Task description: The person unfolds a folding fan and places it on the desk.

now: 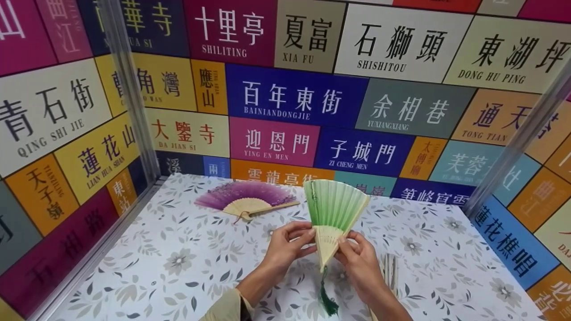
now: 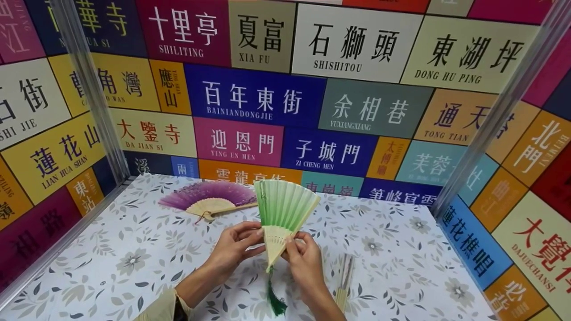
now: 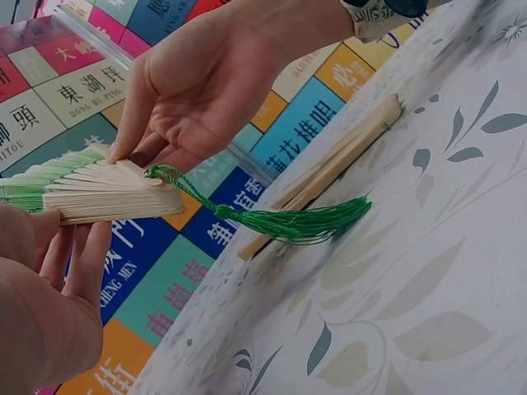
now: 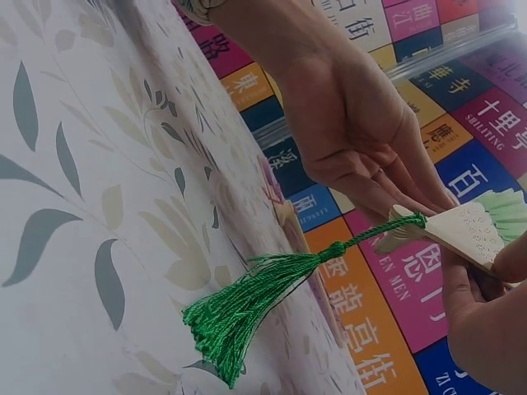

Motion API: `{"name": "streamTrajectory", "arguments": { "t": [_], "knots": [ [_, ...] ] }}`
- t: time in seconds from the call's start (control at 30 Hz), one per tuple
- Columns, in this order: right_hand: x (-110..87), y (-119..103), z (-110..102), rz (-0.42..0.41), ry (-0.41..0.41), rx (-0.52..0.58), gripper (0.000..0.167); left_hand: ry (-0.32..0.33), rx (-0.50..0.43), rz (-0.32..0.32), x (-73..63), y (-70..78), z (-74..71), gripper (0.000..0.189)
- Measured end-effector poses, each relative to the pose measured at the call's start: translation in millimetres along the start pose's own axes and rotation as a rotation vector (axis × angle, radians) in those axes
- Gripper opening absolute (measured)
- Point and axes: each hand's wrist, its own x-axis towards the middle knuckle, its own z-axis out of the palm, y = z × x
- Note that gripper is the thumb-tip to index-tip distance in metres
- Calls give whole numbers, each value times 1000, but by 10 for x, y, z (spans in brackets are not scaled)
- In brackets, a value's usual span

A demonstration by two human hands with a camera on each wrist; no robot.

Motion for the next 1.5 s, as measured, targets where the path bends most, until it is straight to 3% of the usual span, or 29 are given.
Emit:
{"name": "streamTrajectory", "arguments": {
  "t": [1.5],
  "knots": [
    [-24,12,-19,0,9,34,31,32,-24,36,-15,-17,23,33]
  ]
}}
